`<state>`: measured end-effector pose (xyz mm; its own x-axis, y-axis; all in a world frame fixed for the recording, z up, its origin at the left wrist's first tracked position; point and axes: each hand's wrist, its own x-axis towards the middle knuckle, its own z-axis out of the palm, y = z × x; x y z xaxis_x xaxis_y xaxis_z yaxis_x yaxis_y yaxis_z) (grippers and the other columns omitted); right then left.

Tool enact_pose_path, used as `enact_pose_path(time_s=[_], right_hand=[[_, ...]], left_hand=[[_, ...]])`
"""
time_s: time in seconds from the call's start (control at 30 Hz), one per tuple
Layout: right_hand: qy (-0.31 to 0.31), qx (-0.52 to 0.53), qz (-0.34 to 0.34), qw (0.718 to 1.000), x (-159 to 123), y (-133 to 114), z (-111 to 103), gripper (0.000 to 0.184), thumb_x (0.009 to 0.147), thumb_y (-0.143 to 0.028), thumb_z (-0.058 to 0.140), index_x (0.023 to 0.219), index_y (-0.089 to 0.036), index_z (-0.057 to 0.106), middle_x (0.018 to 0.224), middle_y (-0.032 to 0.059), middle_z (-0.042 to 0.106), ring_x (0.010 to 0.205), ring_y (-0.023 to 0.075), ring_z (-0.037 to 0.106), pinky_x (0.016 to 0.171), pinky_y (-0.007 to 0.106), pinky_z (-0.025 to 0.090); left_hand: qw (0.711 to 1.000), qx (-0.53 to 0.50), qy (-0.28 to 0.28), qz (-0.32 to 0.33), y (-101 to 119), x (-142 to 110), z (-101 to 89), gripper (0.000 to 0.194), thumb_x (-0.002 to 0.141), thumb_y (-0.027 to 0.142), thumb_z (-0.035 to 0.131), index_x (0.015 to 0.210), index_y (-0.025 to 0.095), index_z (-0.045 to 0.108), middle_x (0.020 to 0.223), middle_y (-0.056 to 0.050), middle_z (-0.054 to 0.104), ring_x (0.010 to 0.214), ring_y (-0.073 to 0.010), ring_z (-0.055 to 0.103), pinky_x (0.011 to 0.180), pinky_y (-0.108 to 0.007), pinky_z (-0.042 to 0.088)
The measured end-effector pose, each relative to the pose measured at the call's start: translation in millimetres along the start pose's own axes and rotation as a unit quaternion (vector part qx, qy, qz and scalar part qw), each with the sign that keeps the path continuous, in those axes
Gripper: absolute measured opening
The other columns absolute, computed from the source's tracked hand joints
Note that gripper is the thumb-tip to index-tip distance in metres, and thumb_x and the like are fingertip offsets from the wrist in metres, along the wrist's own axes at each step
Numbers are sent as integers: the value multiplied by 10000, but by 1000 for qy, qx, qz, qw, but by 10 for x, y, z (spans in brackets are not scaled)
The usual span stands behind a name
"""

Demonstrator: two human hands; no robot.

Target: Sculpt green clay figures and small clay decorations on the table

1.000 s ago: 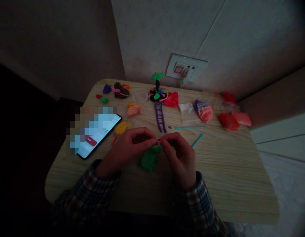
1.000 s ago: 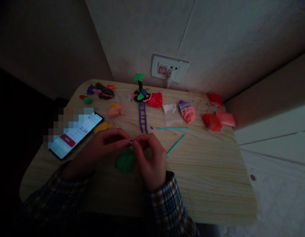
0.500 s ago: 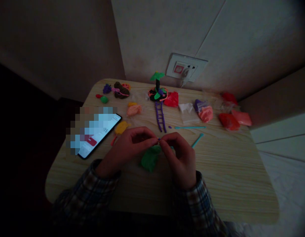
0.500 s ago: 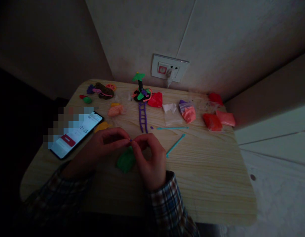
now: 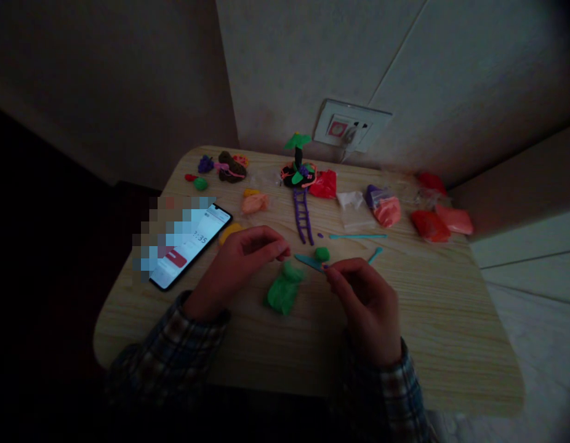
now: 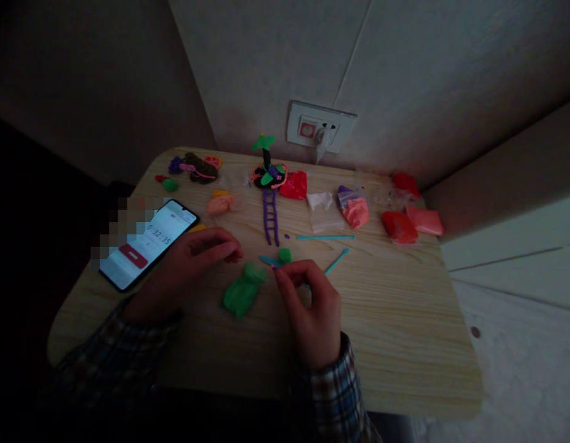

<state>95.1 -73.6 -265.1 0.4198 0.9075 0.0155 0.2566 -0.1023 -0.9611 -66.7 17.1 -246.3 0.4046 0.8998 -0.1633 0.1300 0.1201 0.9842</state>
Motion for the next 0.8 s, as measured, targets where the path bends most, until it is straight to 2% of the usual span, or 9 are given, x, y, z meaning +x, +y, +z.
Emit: enact_pose_path(time_s=[0.13, 0.23, 0.33, 0.57, 0.8], right_hand=[[-17, -75, 50, 996, -96, 19, -179, 220, 761, -394, 649, 659, -201, 618, 608, -16, 602, 611, 144, 541, 610, 273, 407], [-44, -121, 62, 990, -114, 49, -222, 246, 764, -412, 611, 644, -197, 614, 597, -1, 610, 595, 156, 548, 602, 283, 399], [-70, -174, 57, 981, -102, 90, -197, 231, 775, -389, 574, 655, -196, 613, 612, 14, 627, 599, 171, 565, 604, 296, 382], [-53, -326, 26, 943, -122, 142, -134, 186, 797, -324, 583, 659, -202, 607, 665, 5, 631, 656, 181, 588, 747, 360, 327], [-75, -345, -8, 936, -127, 266, -232, 234, 825, -417, 560, 716, -221, 626, 711, 0, 660, 717, 185, 594, 739, 354, 273]], left_hand=[[999, -8, 30, 25, -44, 18, -9, 145, 768, 273, 607, 662, 178, 635, 668, 8, 647, 686, -143, 595, 682, -263, 483], [998, -27, 46, 38, -83, 42, -20, 133, 762, 267, 613, 663, 182, 642, 663, 8, 642, 668, -140, 570, 662, -267, 461], [997, -40, 58, 41, -114, 58, -34, 118, 761, 265, 626, 671, 192, 650, 671, 7, 649, 670, -140, 562, 658, -266, 444], [996, -58, 63, 32, -104, 51, -39, 119, 764, 264, 627, 669, 194, 642, 703, 12, 657, 684, -132, 556, 685, -262, 435], [996, -54, 61, 36, -114, 48, -43, 126, 785, 253, 620, 675, 198, 647, 705, 14, 654, 689, -131, 557, 692, -261, 443]])
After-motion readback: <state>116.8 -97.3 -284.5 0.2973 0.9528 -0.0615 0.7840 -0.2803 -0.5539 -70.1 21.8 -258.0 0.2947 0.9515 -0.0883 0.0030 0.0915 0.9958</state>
